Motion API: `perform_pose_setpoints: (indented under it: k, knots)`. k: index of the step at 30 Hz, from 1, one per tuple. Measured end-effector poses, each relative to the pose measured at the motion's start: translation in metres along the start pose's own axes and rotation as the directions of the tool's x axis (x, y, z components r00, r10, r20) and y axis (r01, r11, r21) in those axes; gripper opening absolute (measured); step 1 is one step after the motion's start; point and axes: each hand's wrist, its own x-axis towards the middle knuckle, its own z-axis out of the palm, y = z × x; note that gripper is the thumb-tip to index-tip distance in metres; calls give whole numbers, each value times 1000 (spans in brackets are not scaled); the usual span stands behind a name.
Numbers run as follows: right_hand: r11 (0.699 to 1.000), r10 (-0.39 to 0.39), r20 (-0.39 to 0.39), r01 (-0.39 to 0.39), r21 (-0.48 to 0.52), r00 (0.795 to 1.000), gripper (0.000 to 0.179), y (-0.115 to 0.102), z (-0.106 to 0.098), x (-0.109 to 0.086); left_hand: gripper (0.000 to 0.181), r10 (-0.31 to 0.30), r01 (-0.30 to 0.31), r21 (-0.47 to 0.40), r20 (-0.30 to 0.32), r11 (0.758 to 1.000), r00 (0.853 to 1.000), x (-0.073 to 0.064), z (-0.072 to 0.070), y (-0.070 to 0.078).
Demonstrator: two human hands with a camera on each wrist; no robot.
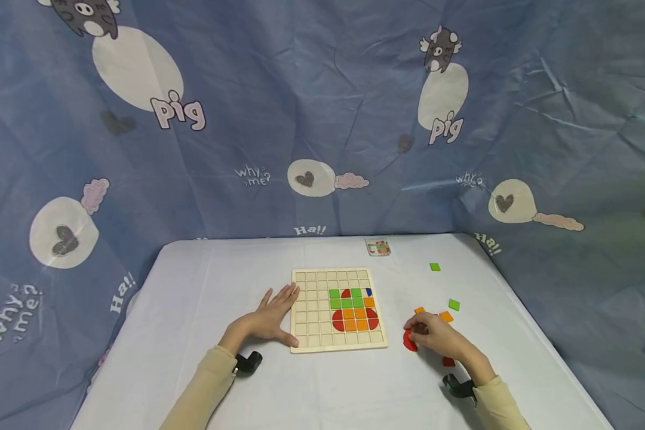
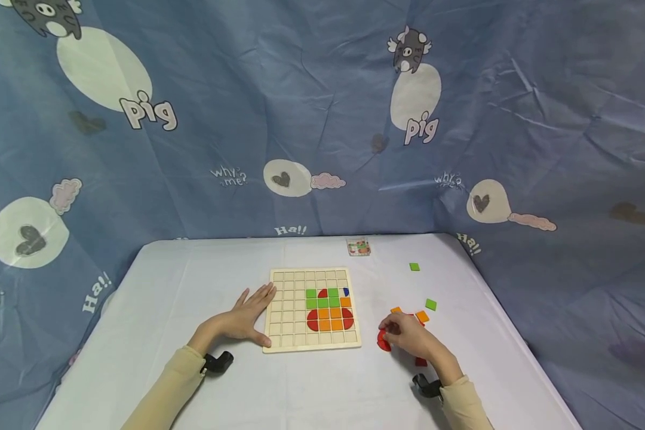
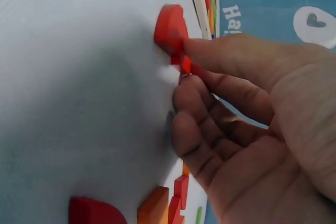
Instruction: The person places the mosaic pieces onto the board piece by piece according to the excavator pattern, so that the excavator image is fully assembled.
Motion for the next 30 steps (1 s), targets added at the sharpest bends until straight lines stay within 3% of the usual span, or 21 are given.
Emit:
perform_pose_setpoints:
  k: [9, 14, 19, 30]
  knots:
    - [999, 29, 24, -28, -16, 999, 19, 1, 0, -2, 131, 10, -10, -13, -6, 1000, 1000, -2, 0, 3]
    - [1000, -13, -22, 13, -10, 1000, 13, 2, 3, 0, 130, 3, -3, 1, -14, 1000, 1000, -2, -2, 2]
    - [999, 25, -18, -24, 26, 1000, 11, 3, 2, 3, 130, 3, -3, 2, -8, 1000, 1000, -1, -2, 2]
    - [996, 73, -7, -73, -55, 997, 36, 1, 3, -9, 132, -20, 20, 12, 7, 1000, 1000, 0, 0, 1]
